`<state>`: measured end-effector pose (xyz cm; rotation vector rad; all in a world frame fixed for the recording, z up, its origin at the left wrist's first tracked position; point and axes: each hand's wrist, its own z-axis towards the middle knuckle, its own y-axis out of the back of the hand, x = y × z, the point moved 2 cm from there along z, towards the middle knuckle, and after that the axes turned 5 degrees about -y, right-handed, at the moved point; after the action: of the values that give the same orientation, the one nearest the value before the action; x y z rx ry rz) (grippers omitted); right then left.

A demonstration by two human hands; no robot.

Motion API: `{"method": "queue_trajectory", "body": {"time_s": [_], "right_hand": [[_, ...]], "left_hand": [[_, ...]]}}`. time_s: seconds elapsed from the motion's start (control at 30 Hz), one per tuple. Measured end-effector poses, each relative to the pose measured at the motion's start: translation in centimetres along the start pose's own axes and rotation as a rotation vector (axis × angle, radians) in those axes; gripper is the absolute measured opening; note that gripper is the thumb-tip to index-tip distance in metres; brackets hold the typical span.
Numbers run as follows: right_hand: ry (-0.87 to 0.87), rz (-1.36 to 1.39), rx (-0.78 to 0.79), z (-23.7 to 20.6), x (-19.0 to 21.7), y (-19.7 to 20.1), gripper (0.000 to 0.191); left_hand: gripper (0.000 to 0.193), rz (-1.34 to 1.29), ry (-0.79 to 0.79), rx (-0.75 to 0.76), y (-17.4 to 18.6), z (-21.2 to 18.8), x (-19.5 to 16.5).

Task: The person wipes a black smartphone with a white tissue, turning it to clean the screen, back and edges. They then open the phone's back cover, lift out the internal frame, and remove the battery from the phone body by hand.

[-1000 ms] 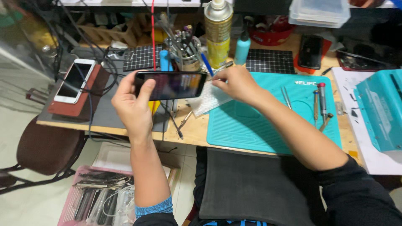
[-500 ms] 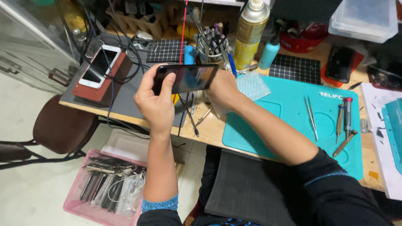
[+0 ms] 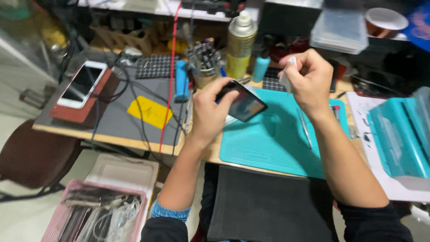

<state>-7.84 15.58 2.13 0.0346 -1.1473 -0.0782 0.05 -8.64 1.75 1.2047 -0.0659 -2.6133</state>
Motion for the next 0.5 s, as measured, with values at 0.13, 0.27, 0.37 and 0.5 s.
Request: {"method": "queue_trajectory", "body": {"time_s": [0.13, 0.27, 0.37, 0.5], "right_hand": [[0.310, -0.509, -0.032, 1.6, 3.7, 2.4, 0.017], [0.541, -0.514, 0.148, 3.7, 6.4, 0.8, 0.012], [0.535, -0.513, 0.156, 5.7, 7.8, -1.6, 0.014], [0.729, -0.553, 0.112, 8.1, 9.6, -4.5, 0.012]], "left_hand": [[0.031, 0.050, -0.062, 0.216, -4.8, 0.8, -1.0], [0.028, 0.127, -0.185, 0.378, -8.1, 1.1, -2.4], [0.026, 0.179, -0.191, 0.457, -9.8, 1.2, -2.9], [0.023, 0.224, -0.176, 0.483, -10.9, 1.1, -2.9]]}}
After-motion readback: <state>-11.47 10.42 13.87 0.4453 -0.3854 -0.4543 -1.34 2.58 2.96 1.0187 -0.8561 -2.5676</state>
